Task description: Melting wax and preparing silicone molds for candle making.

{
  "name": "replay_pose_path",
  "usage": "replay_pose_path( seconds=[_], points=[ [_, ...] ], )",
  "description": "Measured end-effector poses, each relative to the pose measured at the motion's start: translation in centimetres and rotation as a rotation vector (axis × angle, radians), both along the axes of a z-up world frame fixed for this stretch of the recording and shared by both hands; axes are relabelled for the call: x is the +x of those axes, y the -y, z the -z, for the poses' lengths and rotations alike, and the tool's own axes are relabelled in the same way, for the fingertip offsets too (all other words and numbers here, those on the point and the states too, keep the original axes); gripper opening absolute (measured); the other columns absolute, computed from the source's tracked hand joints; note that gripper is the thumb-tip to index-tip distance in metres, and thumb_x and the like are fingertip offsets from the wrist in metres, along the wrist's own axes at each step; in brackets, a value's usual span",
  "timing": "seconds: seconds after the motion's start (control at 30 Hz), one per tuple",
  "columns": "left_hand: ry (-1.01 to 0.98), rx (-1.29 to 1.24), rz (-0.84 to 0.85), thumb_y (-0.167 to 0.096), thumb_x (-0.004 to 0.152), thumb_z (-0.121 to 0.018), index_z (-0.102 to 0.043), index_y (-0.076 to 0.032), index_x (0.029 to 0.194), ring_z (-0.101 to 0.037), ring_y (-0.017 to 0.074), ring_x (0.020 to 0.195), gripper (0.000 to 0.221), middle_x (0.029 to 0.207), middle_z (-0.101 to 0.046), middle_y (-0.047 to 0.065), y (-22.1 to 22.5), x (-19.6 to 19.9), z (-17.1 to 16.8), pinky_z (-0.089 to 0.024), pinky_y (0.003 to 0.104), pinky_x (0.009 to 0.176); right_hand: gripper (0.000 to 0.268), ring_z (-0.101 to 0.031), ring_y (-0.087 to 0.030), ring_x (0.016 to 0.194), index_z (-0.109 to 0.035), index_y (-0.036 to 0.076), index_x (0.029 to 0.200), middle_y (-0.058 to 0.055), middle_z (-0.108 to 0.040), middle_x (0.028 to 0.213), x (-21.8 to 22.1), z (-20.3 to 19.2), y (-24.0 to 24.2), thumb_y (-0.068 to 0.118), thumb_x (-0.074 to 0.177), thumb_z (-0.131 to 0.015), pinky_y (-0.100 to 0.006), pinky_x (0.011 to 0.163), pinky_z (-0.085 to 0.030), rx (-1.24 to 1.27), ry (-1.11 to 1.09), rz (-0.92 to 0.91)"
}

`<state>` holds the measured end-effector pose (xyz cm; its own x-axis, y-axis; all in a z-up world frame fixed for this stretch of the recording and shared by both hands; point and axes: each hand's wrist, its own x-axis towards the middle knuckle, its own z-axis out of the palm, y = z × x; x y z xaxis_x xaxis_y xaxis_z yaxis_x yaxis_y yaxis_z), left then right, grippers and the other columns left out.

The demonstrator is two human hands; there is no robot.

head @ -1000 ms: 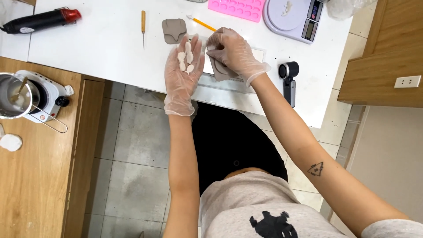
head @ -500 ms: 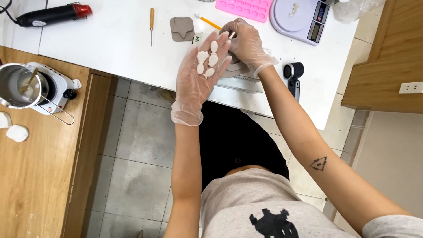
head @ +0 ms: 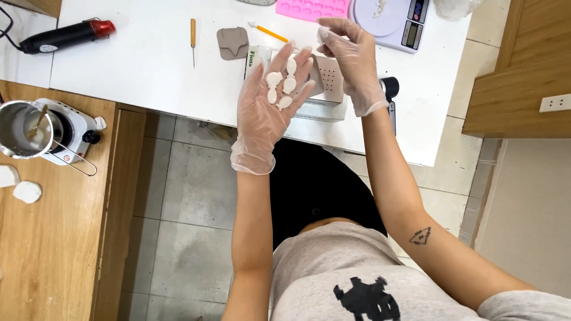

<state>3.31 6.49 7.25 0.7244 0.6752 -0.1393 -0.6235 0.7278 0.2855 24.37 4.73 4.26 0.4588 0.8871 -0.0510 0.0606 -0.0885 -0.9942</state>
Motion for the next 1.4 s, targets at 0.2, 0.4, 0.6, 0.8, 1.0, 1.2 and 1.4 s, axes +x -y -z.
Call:
replay_pose_path(
  seconds=[0.2,0.4,0.6,0.8,1.0,1.2,1.4],
  points=[
    [0.01,-0.057,-0.007,-0.035,0.109,-0.043,-0.043,0.003,0.152,-0.055,0.0326,0.138,0.057,0.148,-0.053,0.027,1.0,1.0,-0.6,-0.053,0.047,0.112,0.026,-0.071,-0.009,0.08,-0.071,0.003,0.119,-0.003,-0.072,0.095,0.4,-1.8,4.2,0.017,0.098,-0.072,-0.025,0.079,-0.062,0.009,-0.437,0.153],
    [-0.284,0.062,-0.038,-0.013,0.105,-0.053,-0.049,-0.001,0.146,-0.06,0.0264,0.132,0.043,0.141,-0.06,0.02,2.6,2.3,0.1,-0.051,0.038,0.114,0.028,-0.07,-0.007,0.078,-0.07,0.005,0.12,0.001,-0.071,0.094,-0.6,-3.8,6.6,0.019,0.096,-0.072,-0.023,0.077,-0.059,-0.031,-0.371,0.161],
    [-0.39,0.02,-0.058,-0.02,0.104,-0.058,-0.054,0.0,0.14,-0.065,0.0223,0.122,0.042,0.134,-0.065,0.016,3.5,2.6,0.4,-0.051,0.034,0.109,0.026,-0.071,-0.008,0.079,-0.072,0.003,0.118,0.0,-0.069,0.09,-0.5,-3.6,7.6,0.021,0.098,-0.073,-0.023,0.078,-0.06,-0.044,-0.381,0.118],
    [-0.345,-0.015,-0.068,-0.02,0.104,-0.059,-0.055,-0.006,0.143,-0.063,0.018,0.121,0.041,0.137,-0.066,0.012,3.4,2.6,2.9,-0.05,0.029,0.1,0.026,-0.071,-0.008,0.079,-0.072,0.004,0.118,-0.001,-0.072,0.092,-0.8,-3.7,8.0,0.02,0.097,-0.071,-0.022,0.078,-0.059,-0.045,-0.411,0.086],
    [-0.418,-0.005,-0.059,-0.019,0.103,-0.055,-0.053,-0.014,0.143,-0.06,0.0172,0.13,0.04,0.143,-0.061,0.004,4.1,2.7,1.9,-0.047,0.032,0.107,0.025,-0.069,-0.007,0.081,-0.071,0.004,0.118,0.001,-0.072,0.095,-1.4,-3.3,8.2,0.019,0.098,-0.07,-0.021,0.077,-0.06,-0.106,-0.463,0.014],
    [-0.257,-0.118,-0.107,-0.028,0.106,-0.053,-0.053,-0.013,0.144,-0.055,0.0197,0.135,0.041,0.144,-0.059,0.007,3.7,3.2,4.8,-0.044,0.036,0.108,0.026,-0.072,-0.01,0.083,-0.069,0.003,0.116,0.001,-0.068,0.092,-2.1,-1.9,8.3,0.024,0.104,-0.06,-0.023,0.068,-0.055,-0.106,-0.692,-0.124],
    [-0.153,-0.263,-0.193,-0.035,0.103,-0.052,-0.056,-0.006,0.13,-0.056,0.0261,0.132,0.039,0.142,-0.06,0.015,3.4,3.6,6.2,-0.048,0.044,0.103,0.022,-0.053,-0.006,0.064,-0.061,0.007,0.103,-0.001,-0.064,0.083,-3.3,0.4,8.0,0.028,0.104,-0.062,-0.021,0.057,-0.045,-0.111,-0.743,-0.196]
  ],
)
